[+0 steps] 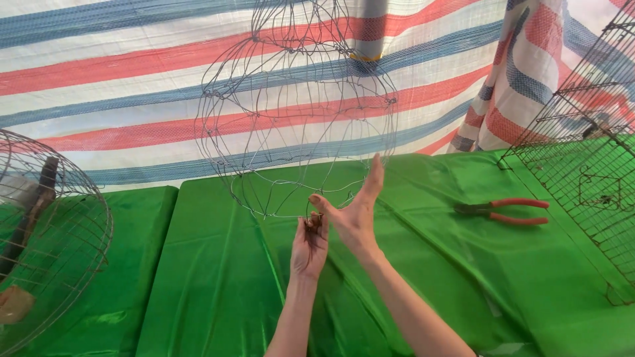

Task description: Assembling a wire frame structure by manually twisting wire joints to secure the components.

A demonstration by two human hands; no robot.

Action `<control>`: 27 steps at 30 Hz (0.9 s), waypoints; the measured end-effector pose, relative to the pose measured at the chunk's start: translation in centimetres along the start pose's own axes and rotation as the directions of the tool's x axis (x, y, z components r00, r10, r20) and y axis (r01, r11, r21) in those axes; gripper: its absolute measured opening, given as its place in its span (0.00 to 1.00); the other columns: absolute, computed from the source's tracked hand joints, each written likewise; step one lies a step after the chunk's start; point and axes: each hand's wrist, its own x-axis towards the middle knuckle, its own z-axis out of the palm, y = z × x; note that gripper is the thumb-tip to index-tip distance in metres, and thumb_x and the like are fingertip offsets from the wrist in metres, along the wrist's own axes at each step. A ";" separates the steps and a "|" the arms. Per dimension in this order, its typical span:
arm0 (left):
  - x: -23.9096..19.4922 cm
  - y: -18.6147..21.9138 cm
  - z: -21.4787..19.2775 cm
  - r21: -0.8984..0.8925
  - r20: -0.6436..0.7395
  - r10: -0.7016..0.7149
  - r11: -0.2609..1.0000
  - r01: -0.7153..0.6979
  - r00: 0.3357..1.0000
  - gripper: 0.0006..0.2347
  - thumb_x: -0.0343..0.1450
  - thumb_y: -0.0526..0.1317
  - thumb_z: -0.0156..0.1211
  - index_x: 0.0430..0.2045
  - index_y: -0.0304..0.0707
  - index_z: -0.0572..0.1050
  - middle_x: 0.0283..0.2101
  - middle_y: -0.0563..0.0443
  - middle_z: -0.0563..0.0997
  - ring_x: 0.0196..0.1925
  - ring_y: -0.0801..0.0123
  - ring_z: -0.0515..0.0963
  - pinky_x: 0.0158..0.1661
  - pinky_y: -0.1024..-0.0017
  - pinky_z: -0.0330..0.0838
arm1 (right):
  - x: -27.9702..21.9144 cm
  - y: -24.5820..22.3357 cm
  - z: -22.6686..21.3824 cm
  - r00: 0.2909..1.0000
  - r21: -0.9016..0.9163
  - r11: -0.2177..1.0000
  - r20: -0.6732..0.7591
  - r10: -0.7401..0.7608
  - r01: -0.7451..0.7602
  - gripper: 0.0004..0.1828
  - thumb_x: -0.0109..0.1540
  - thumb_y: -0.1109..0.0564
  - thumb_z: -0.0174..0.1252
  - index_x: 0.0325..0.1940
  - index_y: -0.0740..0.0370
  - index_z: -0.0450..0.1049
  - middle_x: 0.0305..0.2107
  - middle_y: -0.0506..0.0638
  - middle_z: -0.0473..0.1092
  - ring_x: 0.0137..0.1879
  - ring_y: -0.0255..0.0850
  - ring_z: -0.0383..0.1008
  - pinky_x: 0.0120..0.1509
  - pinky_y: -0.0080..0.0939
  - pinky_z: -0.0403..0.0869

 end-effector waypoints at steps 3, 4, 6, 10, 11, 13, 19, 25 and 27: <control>-0.2 -0.3 0.3 -0.029 0.007 -0.030 0.999 0.030 1.000 0.12 0.77 0.38 0.52 0.30 0.25 0.79 0.45 0.30 0.82 0.58 0.44 0.79 0.65 0.49 0.70 | 0.4 0.8 0.3 0.998 -0.014 1.000 -0.066 0.024 -0.025 0.77 0.46 0.38 0.79 0.81 0.46 0.28 0.74 0.71 0.30 0.78 0.73 0.36 0.72 0.84 0.44; -0.4 -0.5 0.7 -0.032 0.010 -0.025 0.999 0.026 1.000 0.12 0.77 0.38 0.52 0.30 0.25 0.79 0.45 0.30 0.82 0.58 0.44 0.79 0.65 0.49 0.70 | 0.5 1.2 0.3 0.998 -0.015 1.000 -0.060 0.021 -0.022 0.77 0.46 0.38 0.79 0.81 0.46 0.28 0.74 0.71 0.30 0.78 0.73 0.36 0.72 0.84 0.44; -0.8 -0.8 1.5 -0.020 0.003 -0.038 0.999 0.038 0.999 0.12 0.77 0.39 0.51 0.33 0.26 0.78 0.46 0.33 0.82 0.60 0.44 0.76 0.67 0.41 0.65 | 0.6 1.9 0.3 0.999 -0.066 0.998 -0.052 -0.011 0.007 0.71 0.51 0.35 0.74 0.81 0.49 0.30 0.74 0.70 0.30 0.78 0.74 0.34 0.71 0.87 0.44; -0.1 -0.3 0.5 -0.086 -0.017 -0.020 0.996 0.019 1.000 0.12 0.78 0.38 0.50 0.35 0.24 0.76 0.45 0.29 0.81 0.58 0.41 0.77 0.66 0.40 0.67 | 0.4 1.3 -0.2 0.999 -0.117 0.992 -0.028 -0.043 0.040 0.66 0.54 0.37 0.71 0.81 0.51 0.32 0.74 0.69 0.33 0.78 0.72 0.36 0.71 0.86 0.46; 0.1 0.0 0.0 -0.101 0.000 -0.035 0.994 0.035 0.999 0.12 0.78 0.39 0.48 0.38 0.26 0.75 0.47 0.29 0.80 0.60 0.41 0.76 0.67 0.40 0.66 | 0.3 1.2 -0.7 0.995 -0.134 0.987 -0.035 -0.093 0.088 0.63 0.55 0.35 0.69 0.81 0.51 0.35 0.74 0.66 0.35 0.78 0.69 0.38 0.72 0.85 0.47; 0.7 0.2 -0.8 -0.120 0.024 -0.045 0.992 0.048 0.999 0.12 0.78 0.40 0.47 0.42 0.27 0.74 0.49 0.30 0.79 0.61 0.41 0.75 0.67 0.39 0.64 | 1.8 1.0 -2.5 0.988 -0.151 0.978 -0.034 -0.150 0.143 0.60 0.56 0.34 0.66 0.80 0.50 0.37 0.74 0.64 0.36 0.78 0.66 0.39 0.72 0.85 0.49; -0.6 -0.5 0.0 -0.158 0.082 -0.039 0.986 0.052 0.996 0.11 0.78 0.37 0.49 0.41 0.21 0.73 0.48 0.28 0.80 0.61 0.38 0.75 0.67 0.41 0.65 | 10.3 -2.0 -8.1 0.794 -0.357 0.714 0.177 -0.581 0.602 0.31 0.66 0.59 0.56 0.74 0.63 0.59 0.66 0.63 0.56 0.75 0.60 0.54 0.75 0.69 0.56; -1.2 -0.3 0.8 -0.126 0.017 -0.025 0.992 0.027 1.000 0.11 0.77 0.37 0.51 0.37 0.21 0.74 0.46 0.27 0.81 0.59 0.39 0.77 0.67 0.43 0.66 | 14.6 -3.2 -8.3 0.787 -0.494 0.638 0.526 -0.321 0.591 0.22 0.70 0.54 0.52 0.70 0.49 0.70 0.59 0.50 0.69 0.70 0.47 0.65 0.75 0.62 0.59; -1.0 -0.2 0.8 -0.134 0.025 -0.034 0.990 0.037 0.999 0.11 0.77 0.37 0.51 0.38 0.21 0.75 0.47 0.27 0.81 0.59 0.39 0.77 0.67 0.43 0.66 | 14.8 -3.3 -7.5 0.739 -0.456 0.595 0.532 -0.414 0.662 0.16 0.70 0.54 0.56 0.62 0.52 0.76 0.48 0.49 0.74 0.58 0.45 0.74 0.66 0.52 0.70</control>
